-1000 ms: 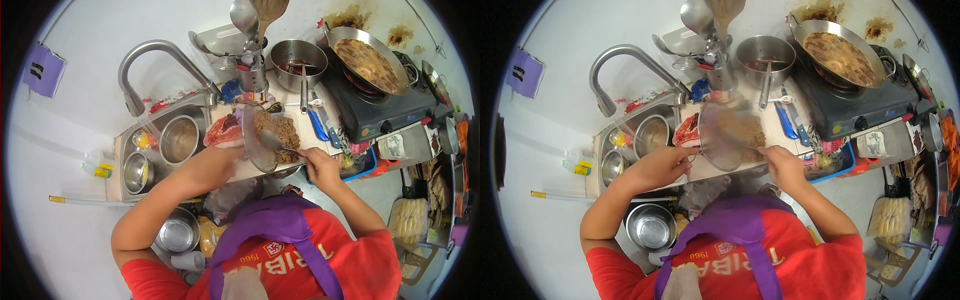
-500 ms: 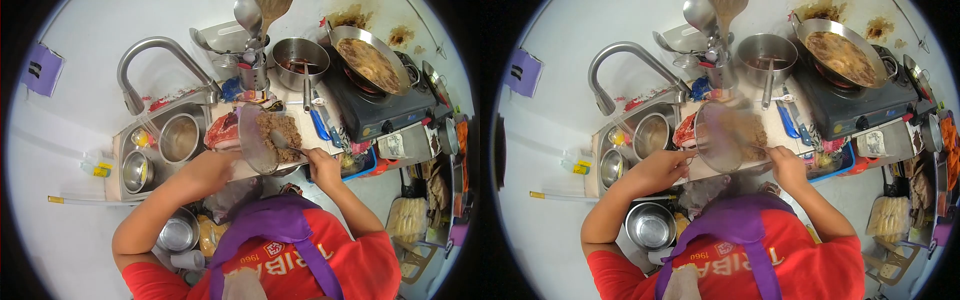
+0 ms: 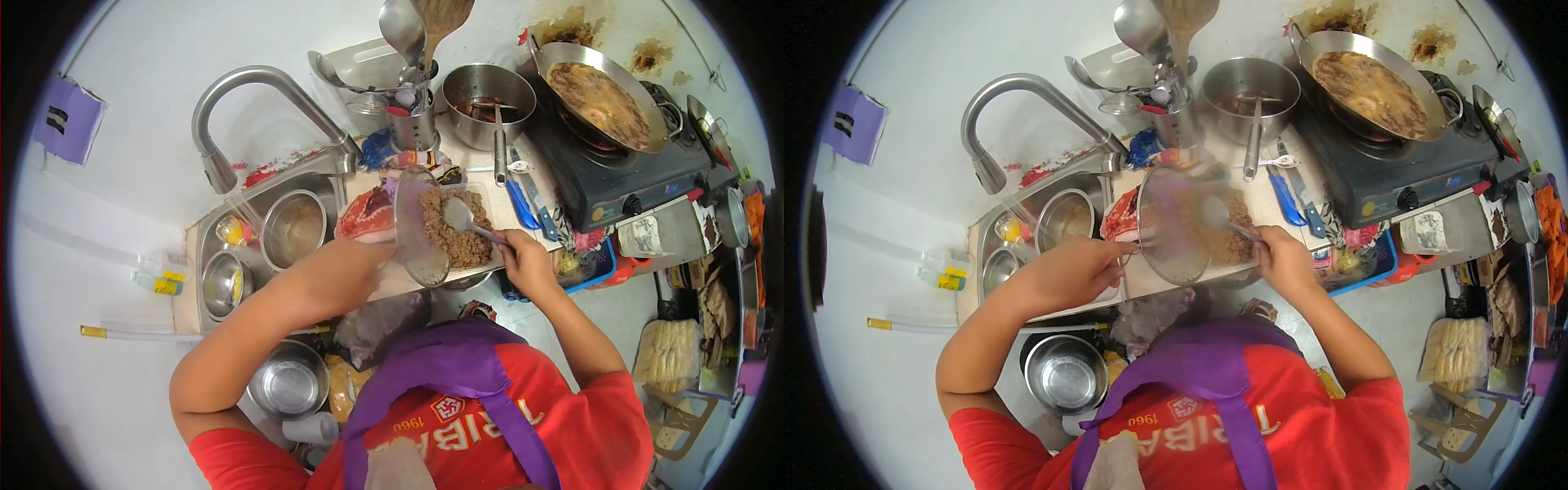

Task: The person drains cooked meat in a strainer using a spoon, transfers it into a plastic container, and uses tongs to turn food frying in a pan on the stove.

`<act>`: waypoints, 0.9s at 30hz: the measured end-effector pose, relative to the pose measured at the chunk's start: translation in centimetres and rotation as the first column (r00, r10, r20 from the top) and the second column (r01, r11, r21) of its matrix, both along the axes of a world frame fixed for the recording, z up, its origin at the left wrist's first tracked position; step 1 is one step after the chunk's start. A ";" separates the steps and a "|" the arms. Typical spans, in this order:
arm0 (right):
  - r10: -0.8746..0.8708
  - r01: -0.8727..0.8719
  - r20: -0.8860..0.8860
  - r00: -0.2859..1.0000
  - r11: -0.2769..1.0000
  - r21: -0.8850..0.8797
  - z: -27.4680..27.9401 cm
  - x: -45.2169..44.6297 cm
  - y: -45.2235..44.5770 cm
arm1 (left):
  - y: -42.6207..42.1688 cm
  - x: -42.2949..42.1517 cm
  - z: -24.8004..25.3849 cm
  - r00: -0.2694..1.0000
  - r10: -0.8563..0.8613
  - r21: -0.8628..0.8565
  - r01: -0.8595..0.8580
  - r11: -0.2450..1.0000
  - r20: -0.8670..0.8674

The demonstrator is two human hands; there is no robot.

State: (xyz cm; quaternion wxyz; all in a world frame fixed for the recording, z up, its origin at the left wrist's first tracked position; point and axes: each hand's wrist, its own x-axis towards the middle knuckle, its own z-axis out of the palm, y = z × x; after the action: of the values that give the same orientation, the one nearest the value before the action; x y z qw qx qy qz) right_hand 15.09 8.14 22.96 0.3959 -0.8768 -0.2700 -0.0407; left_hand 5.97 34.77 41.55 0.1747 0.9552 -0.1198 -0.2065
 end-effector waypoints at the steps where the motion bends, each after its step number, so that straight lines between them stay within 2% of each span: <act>1: -0.013 0.013 -0.003 1.000 1.000 -0.003 0.6 -0.2 -0.4 | -0.1 0.1 0.2 1.000 0.015 -0.003 -0.015 1.000 -0.014; 5: -0.024 0.027 -0.048 0.999 0.997 0.074 1.9 -0.6 -0.9 | -0.4 0.3 0.5 1.000 0.023 0.000 -0.023 1.000 -0.004; 12: 0.024 -0.025 0.015 1.000 0.992 0.126 -0.7 0.2 1.6 | -1.0 0.5 0.5 1.000 -0.009 0.049 0.009 0.999 -0.003; 15: 0.018 -0.017 0.040 0.999 0.999 -0.027 -0.5 -0.2 0.9 | -1.2 0.2 0.6 1.000 -0.001 0.068 0.000 0.998 0.016; 17: 0.004 -0.003 0.054 0.999 1.000 -0.016 0.3 -0.5 -0.1 | -0.7 -0.1 0.2 0.998 0.000 0.024 -0.002 1.000 0.065; 22: -0.031 0.029 0.158 0.987 0.999 0.013 1.4 -0.9 -1.8 | -0.9 -0.3 0.8 0.999 0.053 0.102 -0.052 0.993 -0.007; 23: -0.034 0.034 0.112 0.993 0.999 0.004 1.6 -1.1 -1.7 | -0.9 -0.3 0.8 0.998 0.058 0.109 -0.056 0.992 -0.012; 26: 0.066 -0.051 0.087 0.994 0.985 -0.167 0.8 -1.3 -1.9 | -0.7 -0.5 0.3 0.998 0.023 0.078 -0.028 0.997 0.064; 27: 0.064 -0.047 0.108 0.992 0.988 -0.150 1.0 -1.2 -1.8 | -0.6 -0.6 0.2 0.998 0.018 0.084 -0.024 0.996 0.067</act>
State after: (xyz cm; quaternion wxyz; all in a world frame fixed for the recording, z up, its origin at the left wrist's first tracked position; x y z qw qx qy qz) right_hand 13.89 6.38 23.93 0.3154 -0.8920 -0.3185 -0.0590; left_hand 5.38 34.15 41.79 0.1323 0.9693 -0.1066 -0.1778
